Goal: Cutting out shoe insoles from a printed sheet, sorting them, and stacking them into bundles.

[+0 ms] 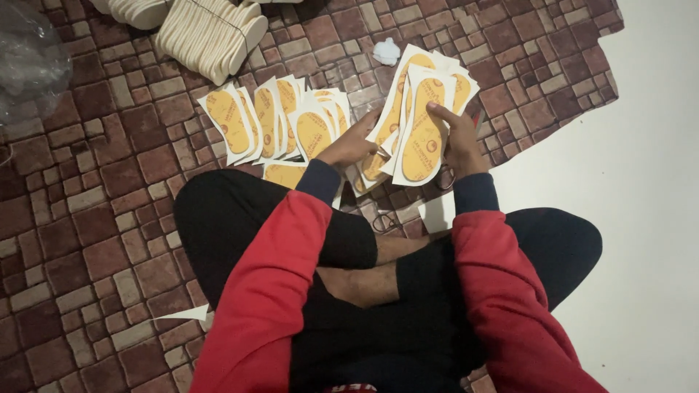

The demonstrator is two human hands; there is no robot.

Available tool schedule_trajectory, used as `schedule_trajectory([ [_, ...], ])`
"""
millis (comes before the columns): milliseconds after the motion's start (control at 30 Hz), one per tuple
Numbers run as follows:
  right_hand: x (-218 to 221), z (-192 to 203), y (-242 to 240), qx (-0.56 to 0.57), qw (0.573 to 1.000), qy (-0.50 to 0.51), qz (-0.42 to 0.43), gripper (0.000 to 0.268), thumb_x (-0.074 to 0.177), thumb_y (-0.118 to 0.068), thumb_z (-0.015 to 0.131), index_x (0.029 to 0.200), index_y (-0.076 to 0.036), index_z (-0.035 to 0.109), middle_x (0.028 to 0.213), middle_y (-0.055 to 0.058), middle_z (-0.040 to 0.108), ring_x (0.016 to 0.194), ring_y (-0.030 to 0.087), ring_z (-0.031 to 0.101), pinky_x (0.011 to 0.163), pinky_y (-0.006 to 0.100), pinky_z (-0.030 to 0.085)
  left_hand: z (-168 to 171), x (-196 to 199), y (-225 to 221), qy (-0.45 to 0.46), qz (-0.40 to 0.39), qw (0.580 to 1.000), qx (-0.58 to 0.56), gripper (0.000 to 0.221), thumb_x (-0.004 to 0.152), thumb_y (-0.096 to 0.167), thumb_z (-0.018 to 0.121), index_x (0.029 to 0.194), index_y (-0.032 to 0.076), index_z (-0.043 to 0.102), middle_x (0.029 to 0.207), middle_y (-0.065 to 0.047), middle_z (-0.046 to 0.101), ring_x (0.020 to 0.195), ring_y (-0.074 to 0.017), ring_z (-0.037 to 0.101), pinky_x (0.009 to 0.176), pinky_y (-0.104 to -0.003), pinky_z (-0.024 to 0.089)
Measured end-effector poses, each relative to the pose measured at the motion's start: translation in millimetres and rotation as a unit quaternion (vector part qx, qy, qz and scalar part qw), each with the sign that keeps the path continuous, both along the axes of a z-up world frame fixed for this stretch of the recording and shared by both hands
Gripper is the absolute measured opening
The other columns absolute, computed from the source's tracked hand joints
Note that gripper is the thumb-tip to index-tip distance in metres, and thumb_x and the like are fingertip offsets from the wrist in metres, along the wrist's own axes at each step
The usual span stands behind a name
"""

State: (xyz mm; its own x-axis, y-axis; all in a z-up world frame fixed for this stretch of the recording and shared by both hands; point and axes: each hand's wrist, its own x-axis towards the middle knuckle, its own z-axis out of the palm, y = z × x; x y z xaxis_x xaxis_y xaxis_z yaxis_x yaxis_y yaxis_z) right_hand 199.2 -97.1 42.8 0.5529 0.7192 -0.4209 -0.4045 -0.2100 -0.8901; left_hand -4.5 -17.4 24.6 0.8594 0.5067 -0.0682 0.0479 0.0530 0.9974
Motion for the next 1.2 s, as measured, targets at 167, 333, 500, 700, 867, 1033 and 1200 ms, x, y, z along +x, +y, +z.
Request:
schedule_trajectory([
  [167, -6.2, 5.5, -8.1, 0.007, 0.999, 0.006, -0.031, 0.061, 0.072, -0.025, 0.096, 0.122, -0.007, 0.066, 0.106, 0.012, 0.070, 0.103, 0.032, 0.075, 0.077, 0.046, 0.065, -5.0, 3.5, 4.7, 0.010, -0.029, 0.999, 0.039, 0.112, 0.069, -0.009, 0.069, 0.162, 0.001, 0.008, 0.166, -0.034, 0.019, 0.153, -0.0517, 0.020, 0.126, -0.060, 0.026],
  [333, 4.3, 10.5, -9.2, 0.025, 0.997, 0.034, -0.068, 0.068, 0.075, -0.028, 0.095, 0.131, -0.007, 0.062, 0.117, 0.020, 0.068, 0.117, 0.039, 0.069, 0.089, 0.053, 0.061, -67.7, 18.0, 13.2, 0.138, 0.069, 0.988, 0.022, 0.119, 0.074, 0.018, 0.093, 0.161, 0.005, 0.012, 0.158, -0.034, 0.037, 0.145, -0.0508, 0.040, 0.125, -0.056, 0.034],
  [500, -13.5, 49.6, -27.2, 0.009, 0.994, 0.051, -0.092, 0.071, 0.074, -0.039, 0.090, 0.130, -0.007, 0.061, 0.123, 0.019, 0.065, 0.126, 0.039, 0.063, 0.096, 0.052, 0.057, -122.7, 34.9, 13.8, 0.302, -0.005, 0.945, 0.125, 0.088, 0.091, 0.042, 0.076, 0.158, 0.024, 0.023, 0.137, -0.021, 0.063, 0.129, -0.0409, 0.060, 0.106, -0.055, 0.051],
  [700, 10.4, 19.2, -22.4, 0.016, 0.996, 0.061, -0.064, 0.070, 0.074, -0.034, 0.094, 0.131, -0.007, 0.061, 0.113, 0.021, 0.068, 0.118, 0.039, 0.069, 0.085, 0.053, 0.060, -120.9, 35.6, -3.6, 0.299, 0.006, 0.938, 0.175, 0.073, 0.083, 0.028, 0.081, 0.144, 0.016, 0.043, 0.130, -0.021, 0.067, 0.126, -0.0403, 0.063, 0.106, -0.054, 0.051],
  [867, 2.1, 16.0, -19.2, -0.014, 0.993, 0.076, -0.084, 0.070, 0.075, -0.029, 0.092, 0.133, -0.006, 0.060, 0.116, 0.020, 0.069, 0.116, 0.038, 0.070, 0.089, 0.052, 0.060, -122.4, 37.9, 0.9, 0.257, 0.000, 0.960, 0.114, 0.078, 0.083, 0.016, 0.083, 0.148, 0.012, 0.040, 0.146, -0.025, 0.054, 0.133, -0.0395, 0.057, 0.110, -0.053, 0.050],
  [1033, 4.5, -43.1, -3.5, -0.051, 0.993, 0.061, -0.087, 0.061, 0.078, -0.020, 0.092, 0.127, 0.002, 0.065, 0.113, 0.023, 0.068, 0.112, 0.036, 0.072, 0.089, 0.053, 0.059, -93.3, 32.6, -2.5, 0.161, -0.018, 0.985, 0.058, 0.082, 0.085, 0.025, 0.085, 0.151, 0.007, 0.042, 0.154, -0.028, 0.044, 0.139, -0.0492, 0.048, 0.118, -0.054, 0.044],
  [1200, -57.2, 14.1, -1.4, -0.265, 0.954, -0.139, -0.010, 0.098, 0.071, -0.065, 0.082, 0.140, 0.000, 0.058, 0.136, 0.022, 0.062, 0.133, 0.032, 0.058, 0.111, 0.048, 0.043, -114.5, 35.4, -1.0, 0.207, 0.027, 0.978, 0.015, 0.058, 0.094, 0.027, 0.069, 0.145, 0.011, 0.048, 0.138, -0.019, 0.060, 0.129, -0.0381, 0.060, 0.108, -0.051, 0.054],
])
